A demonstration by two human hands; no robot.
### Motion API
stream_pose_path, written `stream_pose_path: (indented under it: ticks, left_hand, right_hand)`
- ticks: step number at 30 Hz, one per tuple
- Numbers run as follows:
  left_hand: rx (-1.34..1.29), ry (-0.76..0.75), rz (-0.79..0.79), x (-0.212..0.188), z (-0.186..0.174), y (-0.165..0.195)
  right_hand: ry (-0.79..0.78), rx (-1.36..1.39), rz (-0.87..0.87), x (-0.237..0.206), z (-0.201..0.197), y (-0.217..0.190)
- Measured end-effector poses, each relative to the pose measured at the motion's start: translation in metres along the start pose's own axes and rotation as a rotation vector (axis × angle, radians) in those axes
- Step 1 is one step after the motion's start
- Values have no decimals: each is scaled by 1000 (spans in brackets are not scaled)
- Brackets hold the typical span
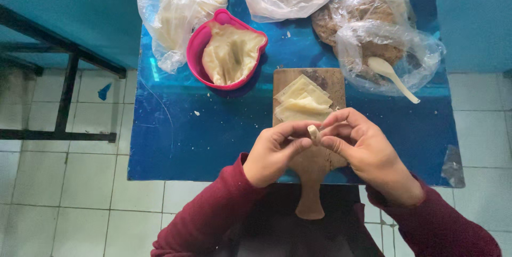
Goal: The person folds filled pastry pockets at a blue table. They take square dough wrappers from a stack on a wooden board, spoon brown filling from a plastic bag onto a wrapper, fold the wrapper over into a triangle and pinch the edges closed, placing finished pockets into a pink bowl. They repeat this cycle and handle dough pieces from a plastic bag.
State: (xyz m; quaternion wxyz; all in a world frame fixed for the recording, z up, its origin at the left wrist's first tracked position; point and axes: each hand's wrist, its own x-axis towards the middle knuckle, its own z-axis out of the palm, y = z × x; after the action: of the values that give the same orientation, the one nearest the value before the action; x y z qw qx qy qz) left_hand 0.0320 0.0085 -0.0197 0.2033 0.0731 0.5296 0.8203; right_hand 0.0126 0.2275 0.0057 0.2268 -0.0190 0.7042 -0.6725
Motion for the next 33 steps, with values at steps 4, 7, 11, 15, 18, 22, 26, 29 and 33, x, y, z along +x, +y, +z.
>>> stream_pose_path:
  ticks: [4,7,11,15,18,22,26,29,33]
  left_hand:
    - [-162,-119,-60,8,-5,-8]
    - [-155,-148,-63,13,-1,-1]
    - [-48,-171,-25,25,-1,16]
    - [277,-102,146,63,-12,53]
    - [948,125,412,114,-25,105]
    - [1408,531,1098,178,-29,161]
    - [1358,417,848,150,-20,125]
    - [1545,257,454,112,-21,87]
    - [1526,248,270,69,-25,58]
  right_hand:
    - [-24,168,115,-7,-7,1]
    - [-22,212,96,-12,-11,0]
    - [78,104,18,-22,-26,-5]
    - [250,-159,-77,-32,-43,-15]
    - [338,-394,-212,-38,-52,-25]
    - [593,-945,-283,-44,-57,-33]
    - [726,-1311,-433,-39,-67,-30]
    - [690,-1378,-302,-29,-76,-22]
    - [613,-1266,-246,-14,-86,-13]
